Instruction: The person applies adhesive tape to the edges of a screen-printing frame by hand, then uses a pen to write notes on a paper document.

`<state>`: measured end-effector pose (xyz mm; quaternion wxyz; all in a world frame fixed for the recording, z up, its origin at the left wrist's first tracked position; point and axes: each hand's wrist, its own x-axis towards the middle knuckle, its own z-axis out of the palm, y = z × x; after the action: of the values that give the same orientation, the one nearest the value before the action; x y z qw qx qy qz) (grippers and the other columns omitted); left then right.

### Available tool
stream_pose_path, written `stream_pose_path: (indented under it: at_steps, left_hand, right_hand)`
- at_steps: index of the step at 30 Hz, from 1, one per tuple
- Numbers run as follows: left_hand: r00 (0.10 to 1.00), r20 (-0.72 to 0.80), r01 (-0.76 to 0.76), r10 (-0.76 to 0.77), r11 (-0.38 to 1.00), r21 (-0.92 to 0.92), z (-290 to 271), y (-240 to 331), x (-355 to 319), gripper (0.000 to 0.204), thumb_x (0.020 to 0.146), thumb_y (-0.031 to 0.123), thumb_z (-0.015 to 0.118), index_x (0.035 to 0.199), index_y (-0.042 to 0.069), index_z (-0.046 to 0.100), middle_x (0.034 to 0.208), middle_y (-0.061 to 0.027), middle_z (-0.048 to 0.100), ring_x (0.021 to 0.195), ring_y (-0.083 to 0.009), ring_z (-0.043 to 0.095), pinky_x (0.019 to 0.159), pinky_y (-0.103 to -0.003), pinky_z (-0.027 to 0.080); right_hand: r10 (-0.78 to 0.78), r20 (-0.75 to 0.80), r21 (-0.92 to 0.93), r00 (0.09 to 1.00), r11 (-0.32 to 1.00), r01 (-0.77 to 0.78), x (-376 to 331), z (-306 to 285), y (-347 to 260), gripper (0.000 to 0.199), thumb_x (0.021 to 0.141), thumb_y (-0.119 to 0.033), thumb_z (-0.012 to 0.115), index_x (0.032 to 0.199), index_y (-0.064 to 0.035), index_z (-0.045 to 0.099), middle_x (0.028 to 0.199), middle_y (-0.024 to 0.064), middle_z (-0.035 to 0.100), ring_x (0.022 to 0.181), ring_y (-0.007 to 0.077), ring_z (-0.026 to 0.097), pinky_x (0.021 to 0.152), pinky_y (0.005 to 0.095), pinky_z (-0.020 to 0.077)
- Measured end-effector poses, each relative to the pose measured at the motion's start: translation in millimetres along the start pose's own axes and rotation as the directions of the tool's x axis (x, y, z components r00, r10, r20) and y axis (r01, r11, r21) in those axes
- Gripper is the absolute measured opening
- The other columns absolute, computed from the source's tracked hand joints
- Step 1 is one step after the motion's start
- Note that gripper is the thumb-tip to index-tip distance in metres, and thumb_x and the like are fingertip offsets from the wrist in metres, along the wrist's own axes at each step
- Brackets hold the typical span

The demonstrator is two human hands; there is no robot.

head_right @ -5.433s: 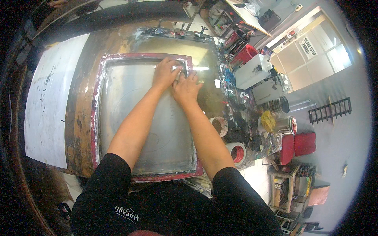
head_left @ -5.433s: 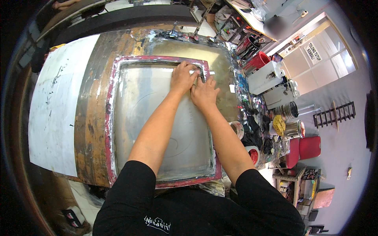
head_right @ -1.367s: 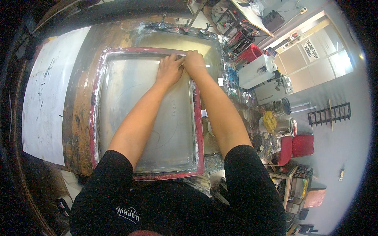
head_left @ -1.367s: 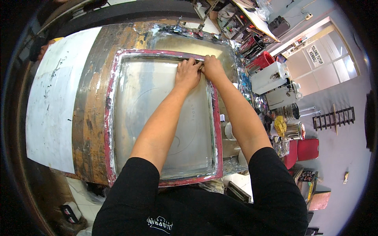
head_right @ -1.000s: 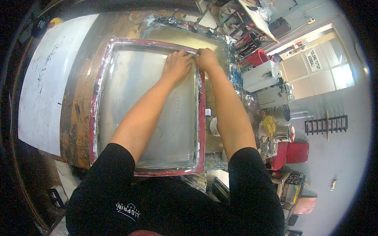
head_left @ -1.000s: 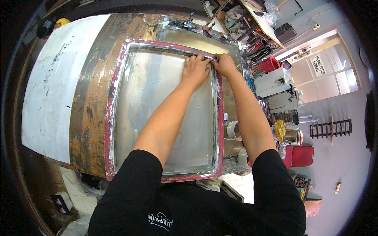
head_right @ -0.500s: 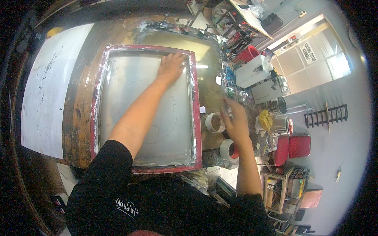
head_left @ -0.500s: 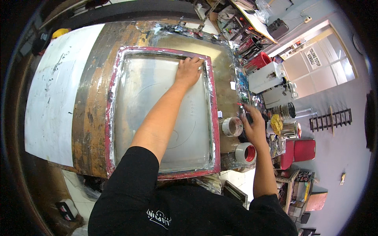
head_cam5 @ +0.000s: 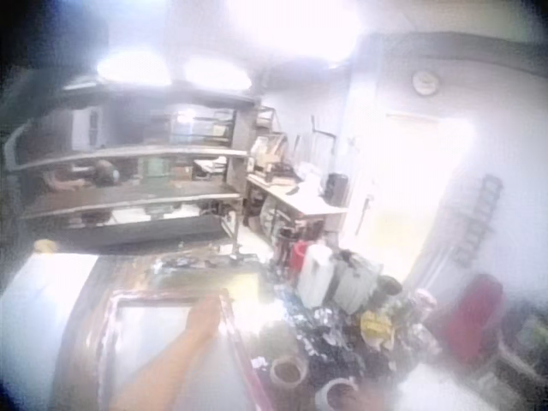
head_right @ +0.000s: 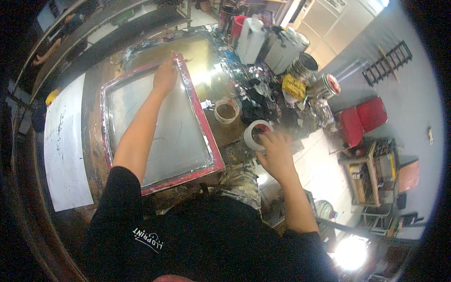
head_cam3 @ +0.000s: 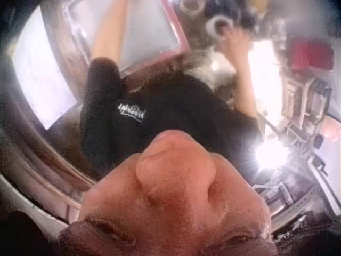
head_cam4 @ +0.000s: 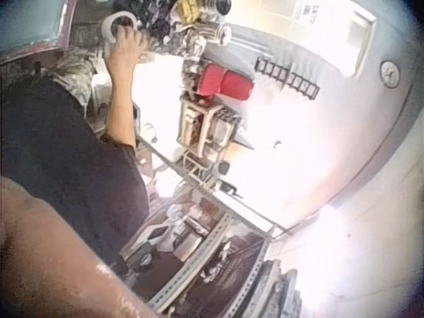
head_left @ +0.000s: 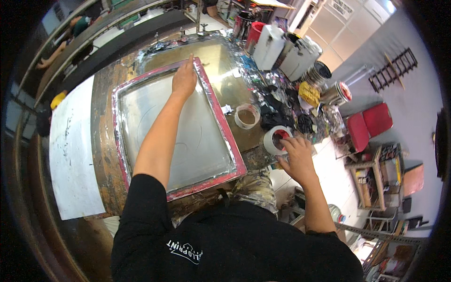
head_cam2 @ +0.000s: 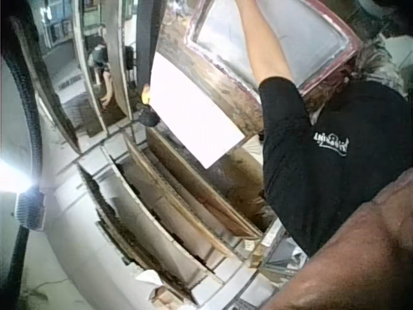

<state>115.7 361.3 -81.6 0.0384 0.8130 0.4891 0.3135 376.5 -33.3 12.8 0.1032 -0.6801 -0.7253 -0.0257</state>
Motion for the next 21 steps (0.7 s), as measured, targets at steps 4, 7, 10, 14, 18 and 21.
stream_pose_path:
  at_steps: [4, 7, 10, 14, 18, 21]
  left_hand:
    - [0.989, -0.145, -0.062, 0.015, 0.944, -0.324, -23, 80, -36, 0.044, 0.098, 0.019, 0.062, 0.138, 0.003, 0.059, 0.107, -0.0199, 0.072, 0.093, -0.0319, 0.070, 0.084, -0.042, 0.054]
    - [1.000, -0.030, -0.014, -0.005, 0.795, -0.607, -68, 137, -95, 0.026, 0.095, 0.020, 0.069, 0.111, 0.000, 0.073, 0.088, -0.0176, 0.071, 0.080, -0.0262, 0.069, 0.075, -0.037, 0.053]
    - [0.991, 0.077, -0.034, 0.113, 0.749, -0.662, -91, 157, -153, 0.030, 0.088, 0.022, 0.078, 0.107, 0.000, 0.073, 0.092, -0.0137, 0.071, 0.090, -0.0267, 0.069, 0.083, -0.037, 0.053]
    - [0.945, 0.129, -0.131, 0.302, 0.707, -0.695, -132, 205, -197, 0.054, 0.082, 0.029, 0.085, 0.125, 0.002, 0.066, 0.124, -0.0164, 0.064, 0.118, -0.0327, 0.061, 0.102, -0.042, 0.048]
    - [0.921, 0.043, -0.264, 0.387, 0.702, -0.662, -136, 221, -201, 0.071, 0.081, 0.032, 0.085, 0.139, 0.002, 0.057, 0.140, -0.0200, 0.055, 0.129, -0.0382, 0.054, 0.109, -0.045, 0.044]
    - [0.917, 0.082, -0.250, 0.391, 0.721, -0.647, -141, 218, -210, 0.063, 0.083, 0.027, 0.084, 0.136, 0.001, 0.060, 0.135, -0.0209, 0.059, 0.122, -0.0400, 0.058, 0.105, -0.045, 0.048]
  right_hand:
    - [0.008, 0.062, -0.136, 0.998, 0.991, 0.000, -19, 52, 22, 0.039, 0.080, -0.014, 0.073, 0.118, -0.0088, 0.064, 0.113, 0.0082, 0.063, 0.117, 0.0300, 0.056, 0.101, 0.0516, 0.0376]
    - [0.043, -0.026, -0.134, 0.999, 0.990, -0.046, -23, 61, 27, 0.036, 0.081, -0.011, 0.071, 0.116, -0.0103, 0.063, 0.107, 0.0071, 0.064, 0.113, 0.0268, 0.058, 0.101, 0.0526, 0.0365]
    - [0.035, 0.002, -0.042, 0.999, 0.998, -0.035, -23, 44, 21, 0.035, 0.082, -0.011, 0.073, 0.116, -0.0105, 0.063, 0.107, 0.0068, 0.065, 0.111, 0.0265, 0.059, 0.101, 0.0518, 0.0358]
    - [0.007, -0.128, 0.197, 0.992, 0.980, 0.018, -33, -4, -10, 0.037, 0.081, -0.011, 0.076, 0.115, -0.0075, 0.063, 0.109, 0.0105, 0.065, 0.109, 0.0306, 0.060, 0.104, 0.0512, 0.0336]
    - [-0.049, -0.201, 0.234, 0.978, 0.967, 0.097, -36, -26, -37, 0.036, 0.080, -0.010, 0.075, 0.114, -0.0074, 0.062, 0.107, 0.0094, 0.064, 0.109, 0.0297, 0.059, 0.101, 0.0503, 0.0344]
    - [-0.054, -0.224, 0.224, 0.973, 0.969, 0.105, -39, -26, -56, 0.036, 0.080, -0.010, 0.075, 0.113, -0.0068, 0.062, 0.106, 0.0100, 0.064, 0.109, 0.0301, 0.059, 0.098, 0.0499, 0.0350]
